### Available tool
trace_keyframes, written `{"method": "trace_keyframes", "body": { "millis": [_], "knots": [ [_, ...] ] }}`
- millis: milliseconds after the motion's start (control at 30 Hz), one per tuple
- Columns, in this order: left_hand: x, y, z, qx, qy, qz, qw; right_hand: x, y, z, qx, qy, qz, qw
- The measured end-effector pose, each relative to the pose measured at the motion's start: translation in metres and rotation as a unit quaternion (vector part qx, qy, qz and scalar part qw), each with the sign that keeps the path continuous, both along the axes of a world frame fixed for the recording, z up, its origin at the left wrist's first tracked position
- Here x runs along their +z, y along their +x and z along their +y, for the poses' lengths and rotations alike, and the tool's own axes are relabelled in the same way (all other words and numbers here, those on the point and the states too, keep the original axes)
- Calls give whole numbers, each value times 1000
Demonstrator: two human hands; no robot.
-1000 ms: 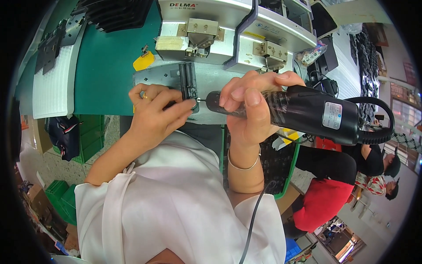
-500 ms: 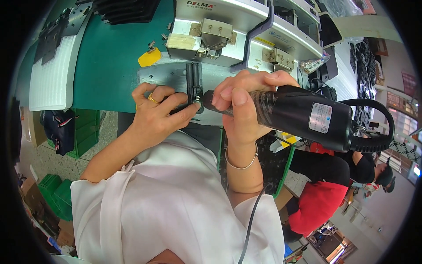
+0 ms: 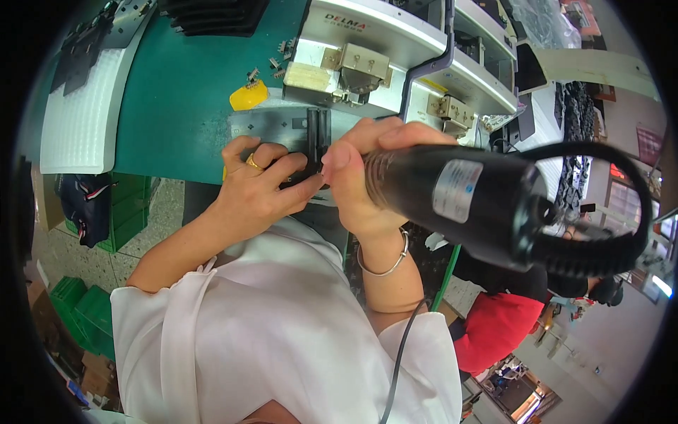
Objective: The person fastens screws into plastic housing modules using an electric screwdriver.
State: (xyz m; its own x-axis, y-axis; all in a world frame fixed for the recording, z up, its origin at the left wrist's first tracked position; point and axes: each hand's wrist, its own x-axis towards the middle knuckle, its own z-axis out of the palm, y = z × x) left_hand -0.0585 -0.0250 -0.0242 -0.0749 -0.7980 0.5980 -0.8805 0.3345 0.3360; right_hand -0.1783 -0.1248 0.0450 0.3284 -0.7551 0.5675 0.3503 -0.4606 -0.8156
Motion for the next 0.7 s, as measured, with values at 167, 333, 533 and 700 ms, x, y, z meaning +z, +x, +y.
{"method": "trace_keyframes", "body": {
  "millis": [167,333,533,700],
  "knots": [
    [0,2,4,-5,25,10,1000,-2,-6,2,4,-4,-19,1000],
    [3,3,4,-20,43,25,999,20,-12,-15,-18,63,-146,987],
    [3,3,1,-26,49,24,998,43,6,-43,-71,-43,-177,981],
    [3,2,0,-18,63,20,998,36,14,-50,-85,-75,-151,982]
  ]
}}
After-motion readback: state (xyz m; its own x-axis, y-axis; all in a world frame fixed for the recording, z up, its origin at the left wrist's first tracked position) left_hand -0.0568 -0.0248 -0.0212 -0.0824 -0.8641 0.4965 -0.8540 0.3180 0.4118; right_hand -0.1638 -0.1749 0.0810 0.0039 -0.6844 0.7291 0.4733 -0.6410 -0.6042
